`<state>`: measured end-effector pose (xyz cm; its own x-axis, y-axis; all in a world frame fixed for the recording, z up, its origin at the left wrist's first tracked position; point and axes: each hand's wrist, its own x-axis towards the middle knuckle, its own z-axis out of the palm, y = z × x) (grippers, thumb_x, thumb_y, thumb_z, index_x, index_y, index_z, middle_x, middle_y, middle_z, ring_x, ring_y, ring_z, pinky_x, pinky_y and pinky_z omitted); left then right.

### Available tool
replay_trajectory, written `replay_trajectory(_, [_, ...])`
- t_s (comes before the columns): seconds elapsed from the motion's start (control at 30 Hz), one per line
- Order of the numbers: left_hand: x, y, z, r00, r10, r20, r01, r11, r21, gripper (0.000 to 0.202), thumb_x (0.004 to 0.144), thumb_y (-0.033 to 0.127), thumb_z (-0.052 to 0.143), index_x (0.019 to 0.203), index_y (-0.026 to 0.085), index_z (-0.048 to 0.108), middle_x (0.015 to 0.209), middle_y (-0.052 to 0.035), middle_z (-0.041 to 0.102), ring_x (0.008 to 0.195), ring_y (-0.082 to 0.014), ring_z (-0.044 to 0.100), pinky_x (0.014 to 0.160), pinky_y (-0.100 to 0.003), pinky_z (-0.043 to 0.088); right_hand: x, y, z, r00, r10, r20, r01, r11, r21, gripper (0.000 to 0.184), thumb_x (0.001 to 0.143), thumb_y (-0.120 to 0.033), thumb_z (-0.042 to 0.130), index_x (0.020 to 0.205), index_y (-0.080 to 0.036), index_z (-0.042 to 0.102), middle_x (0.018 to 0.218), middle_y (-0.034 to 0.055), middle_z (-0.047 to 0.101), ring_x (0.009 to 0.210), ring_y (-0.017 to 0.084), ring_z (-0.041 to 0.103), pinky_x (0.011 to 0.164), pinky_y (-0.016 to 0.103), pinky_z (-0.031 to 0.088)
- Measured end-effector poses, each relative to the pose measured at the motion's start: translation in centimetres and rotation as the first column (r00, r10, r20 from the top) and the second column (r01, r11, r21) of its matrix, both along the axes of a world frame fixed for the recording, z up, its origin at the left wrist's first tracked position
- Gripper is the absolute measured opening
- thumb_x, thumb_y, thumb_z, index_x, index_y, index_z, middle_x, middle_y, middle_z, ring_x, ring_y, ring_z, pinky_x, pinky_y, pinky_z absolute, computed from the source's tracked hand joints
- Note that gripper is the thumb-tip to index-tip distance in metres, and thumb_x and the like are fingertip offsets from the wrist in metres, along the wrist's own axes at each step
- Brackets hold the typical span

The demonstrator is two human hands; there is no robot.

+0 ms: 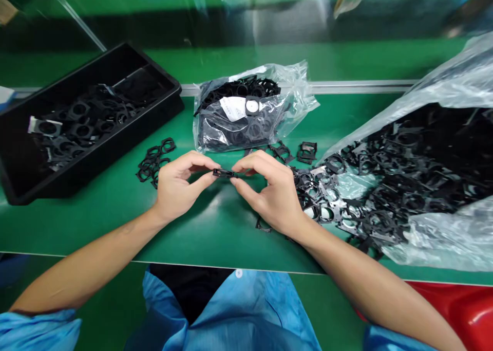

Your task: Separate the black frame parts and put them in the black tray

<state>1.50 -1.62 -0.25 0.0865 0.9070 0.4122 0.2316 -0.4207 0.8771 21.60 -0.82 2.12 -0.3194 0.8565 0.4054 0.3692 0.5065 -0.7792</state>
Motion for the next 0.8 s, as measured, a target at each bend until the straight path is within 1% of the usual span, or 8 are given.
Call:
replay_trajectory(0.17, [0.03, 0.14, 0.13, 0.999, -0.044, -0.017, 0.045, 0.997, 0.067, 0.005, 0.087, 0.015, 0.072, 0.083, 0.018, 0.071, 0.082, -0.0022, 0.074, 0.076, -0.0135, 0.068, 0.073, -0.027, 0.055, -0.05, -0.05, -0.02, 1.0, 0.027, 0.008, -0.027, 0.999, 0.029, 0.011, 0.088, -0.014, 0.067, 0.087, -0.024, 0.072, 0.087, 0.0041, 0.075, 0.08, 0.02, 0.069, 0.075, 0.035, 0.058])
replay_trajectory(0.27, [0.02, 0.23, 0.11, 0.998, -0.052, -0.038, 0.056, 0.989, 0.135, 0.009, 0.088, 0.015, 0.071, 0.081, 0.018, 0.069, 0.08, -0.0022, 0.073, 0.077, -0.0143, 0.067, 0.072, -0.029, 0.055, -0.03, -0.11, -0.05, 1.0, 0.026, -0.008, -0.026, 0.999, 0.026, 0.011, 0.088, -0.016, 0.069, 0.085, -0.025, 0.073, 0.086, 0.0042, 0.076, 0.08, 0.02, 0.07, 0.077, 0.036, 0.058])
replay_trajectory(0.37, [0.01, 0.24, 0.02, 0.997, -0.061, -0.054, 0.07, 0.981, 0.18, 0.011, 0.089, 0.014, 0.069, 0.08, 0.019, 0.068, 0.079, -0.0019, 0.073, 0.078, -0.0146, 0.067, 0.072, -0.03, 0.054, -0.02, -0.08, -0.05, 0.999, 0.017, -0.049, -0.016, 1.0, 0.023, 0.011, 0.087, -0.016, 0.072, 0.081, -0.025, 0.073, 0.085, 0.0042, 0.075, 0.078, 0.02, 0.07, 0.075, 0.036, 0.058])
replay_trajectory(0.47, [-0.02, 0.2, 0.01, 0.997, -0.058, -0.058, 0.067, 0.984, 0.167, 0.01, 0.089, 0.014, 0.069, 0.081, 0.018, 0.068, 0.079, -0.0018, 0.072, 0.077, -0.0141, 0.066, 0.071, -0.029, 0.053, -0.06, 0.06, -0.03, 0.996, 0.026, -0.086, -0.026, 1.0, 0.0, 0.012, 0.085, -0.015, 0.073, 0.078, -0.024, 0.073, 0.082, 0.0038, 0.074, 0.077, 0.019, 0.069, 0.071, 0.034, 0.056])
replay_trajectory(0.57, [-0.12, 0.16, 0.18, 0.996, -0.069, -0.065, 0.078, 0.987, 0.144, 0.006, 0.086, 0.013, 0.072, 0.085, 0.018, 0.069, 0.08, -0.0014, 0.071, 0.076, -0.0127, 0.065, 0.072, -0.027, 0.052, -0.08, 0.17, 0.03, 0.994, 0.019, -0.108, -0.023, 0.999, -0.037, 0.011, 0.085, -0.014, 0.072, 0.08, -0.024, 0.073, 0.083, 0.0036, 0.074, 0.078, 0.019, 0.069, 0.07, 0.033, 0.055])
replay_trajectory(0.7, [-0.19, 0.06, 0.54, 0.989, -0.129, -0.078, 0.14, 0.979, 0.149, 0.008, 0.086, 0.015, 0.074, 0.092, 0.018, 0.07, 0.09, -0.0038, 0.074, 0.087, -0.0152, 0.068, 0.082, -0.029, 0.055, 0.02, 0.22, 0.11, 0.993, -0.059, -0.1, 0.056, 0.998, -0.032, 0.013, 0.084, -0.012, 0.07, 0.081, -0.025, 0.074, 0.087, 0.0042, 0.075, 0.083, 0.02, 0.07, 0.078, 0.036, 0.058])
replay_trajectory(0.8, [-0.11, -0.09, 0.66, 0.985, -0.149, -0.083, 0.16, 0.976, 0.15, 0.004, 0.09, 0.019, 0.071, 0.093, 0.018, 0.071, 0.091, -0.0052, 0.074, 0.09, -0.0166, 0.069, 0.084, -0.031, 0.056, 0.11, 0.24, 0.04, 0.993, -0.076, -0.089, 0.078, 0.997, 0.021, 0.017, 0.084, -0.01, 0.067, 0.081, -0.025, 0.074, 0.088, 0.0046, 0.077, 0.085, 0.021, 0.072, 0.082, 0.038, 0.059])
